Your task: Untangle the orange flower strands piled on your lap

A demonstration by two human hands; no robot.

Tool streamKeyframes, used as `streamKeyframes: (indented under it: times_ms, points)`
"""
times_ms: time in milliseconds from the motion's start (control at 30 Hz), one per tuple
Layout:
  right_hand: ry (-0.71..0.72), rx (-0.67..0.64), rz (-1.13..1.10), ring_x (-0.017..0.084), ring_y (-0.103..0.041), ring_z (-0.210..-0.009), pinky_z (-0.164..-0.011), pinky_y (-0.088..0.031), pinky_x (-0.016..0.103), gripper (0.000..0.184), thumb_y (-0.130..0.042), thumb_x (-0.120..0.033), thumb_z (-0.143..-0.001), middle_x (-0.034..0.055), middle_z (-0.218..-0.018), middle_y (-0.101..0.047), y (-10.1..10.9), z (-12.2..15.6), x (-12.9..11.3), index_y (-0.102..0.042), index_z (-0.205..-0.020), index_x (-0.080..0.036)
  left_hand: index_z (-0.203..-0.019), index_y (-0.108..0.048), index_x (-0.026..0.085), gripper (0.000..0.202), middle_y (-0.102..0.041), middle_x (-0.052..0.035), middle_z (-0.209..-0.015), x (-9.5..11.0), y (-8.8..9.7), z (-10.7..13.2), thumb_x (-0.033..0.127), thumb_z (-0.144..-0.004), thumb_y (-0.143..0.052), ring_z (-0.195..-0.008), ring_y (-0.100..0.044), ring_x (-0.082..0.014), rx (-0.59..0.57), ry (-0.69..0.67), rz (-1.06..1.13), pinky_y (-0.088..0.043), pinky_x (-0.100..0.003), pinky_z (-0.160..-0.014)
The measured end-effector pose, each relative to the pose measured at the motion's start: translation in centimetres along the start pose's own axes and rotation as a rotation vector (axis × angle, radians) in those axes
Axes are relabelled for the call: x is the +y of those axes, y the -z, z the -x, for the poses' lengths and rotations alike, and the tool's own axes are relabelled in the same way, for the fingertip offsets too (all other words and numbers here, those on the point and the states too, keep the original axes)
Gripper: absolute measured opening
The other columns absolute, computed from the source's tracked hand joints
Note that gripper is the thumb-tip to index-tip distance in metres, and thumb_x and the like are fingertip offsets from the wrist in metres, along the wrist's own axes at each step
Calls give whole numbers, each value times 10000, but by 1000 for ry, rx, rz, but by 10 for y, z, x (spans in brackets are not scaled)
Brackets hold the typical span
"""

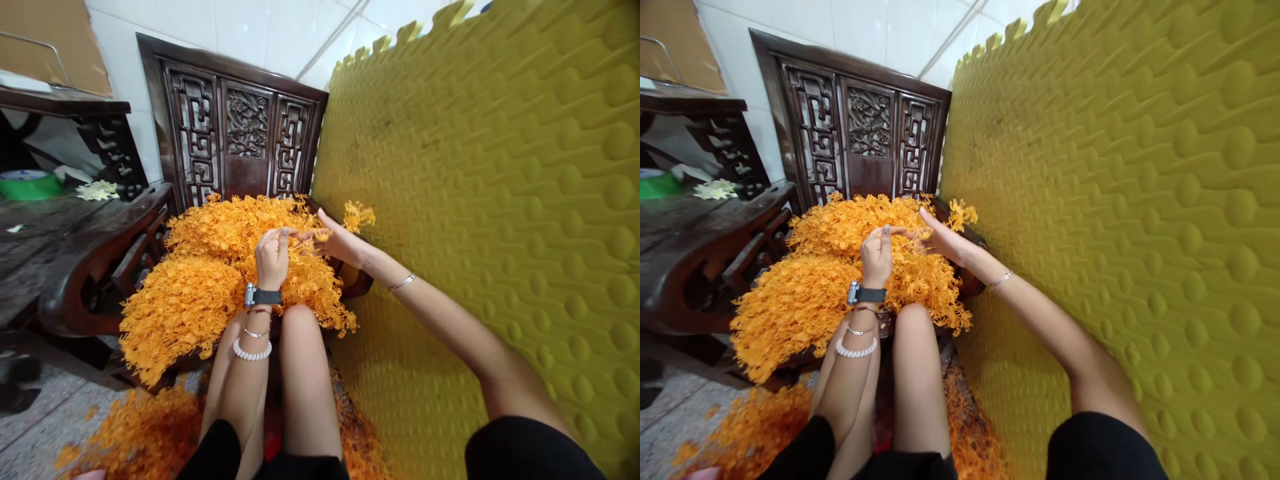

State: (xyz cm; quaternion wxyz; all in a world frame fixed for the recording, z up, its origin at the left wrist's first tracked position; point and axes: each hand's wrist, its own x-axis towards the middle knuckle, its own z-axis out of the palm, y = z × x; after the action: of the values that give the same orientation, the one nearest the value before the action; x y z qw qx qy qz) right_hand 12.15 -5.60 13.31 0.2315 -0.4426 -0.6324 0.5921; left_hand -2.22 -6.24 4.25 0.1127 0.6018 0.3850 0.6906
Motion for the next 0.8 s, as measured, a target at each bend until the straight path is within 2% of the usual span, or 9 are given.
streamKeyframes:
  times_ms: [100,167,200,267,367,500,567,700,800]
  points:
    - [120,-118,135,147,-567,-802,-867,-381,342,448,-561,-548,-719,42,-859,-637,-18,5,16,-594,-956,-170,-698,-651,170,495,-661,-58,-706,-5,6,-2,420,-904,-276,-737,-615,-153,-17,85,78,-453,-286,-732]
    - [160,-132,209,102,-536,-650,-720,-419,280,374,-654,-464,-672,-20,-699,-591,-30,9,23,-589,-897,-173,-572,-593,171,538,-587,-30,-538,-10,7,-4,482,-884,-285,-550,-574,-127,-55,195,154,-440,-253,-577]
    - [166,-119,230,74,-470,-538,-604,-401,242,334,-660,-450,-670,-53,-594,-524,-35,11,25,-581,-833,-169,-519,-548,174,556,-528,-12,-468,-12,8,-4,509,-874,-282,-462,-525,-112,-67,252,208,-406,-240,-498]
    - [180,-52,250,41,-285,-409,-435,-263,204,305,-623,-458,-704,-95,-471,-356,-38,14,27,-544,-724,-164,-460,-462,180,574,-423,16,-397,-15,7,-5,546,-860,-274,-362,-422,-87,-63,334,313,-326,-228,-404]
    - [161,22,314,38,-197,-402,-400,-146,212,329,-580,-477,-733,-101,-456,-277,-27,19,29,-517,-681,-158,-448,-424,178,568,-396,22,-408,-17,7,-6,559,-848,-296,-364,-372,-73,-22,354,347,-290,-223,-399]
    - [75,-102,546,36,-202,-418,-411,-132,221,369,-594,-480,-714,-87,-459,-286,0,23,39,-518,-587,-141,-473,-484,168,559,-450,4,-451,-17,7,-5,544,-851,-316,-429,-421,-80,-4,321,350,-313,-220,-440]
    - [73,-96,615,36,-183,-416,-415,-118,224,380,-576,-480,-726,-89,-445,-268,10,25,47,-524,-567,-139,-471,-505,164,561,-471,-4,-456,-17,7,-5,536,-852,-328,-449,-444,-82,-10,300,340,-328,-217,-456]
    - [137,23,645,41,-205,-420,-423,-142,220,356,-547,-447,-753,-84,-450,-285,18,31,55,-495,-561,-151,-473,-532,154,556,-494,-5,-443,-18,7,-5,536,-840,-361,-388,-404,-64,-63,323,333,-297,-207,-401]
    - [202,164,727,57,-305,-459,-455,-224,215,288,-567,-389,-740,-59,-495,-391,19,38,57,-499,-591,-152,-488,-540,148,553,-475,6,-425,-20,4,-4,550,-828,-373,-340,-363,-50,-62,364,359,-261,-199,-357]
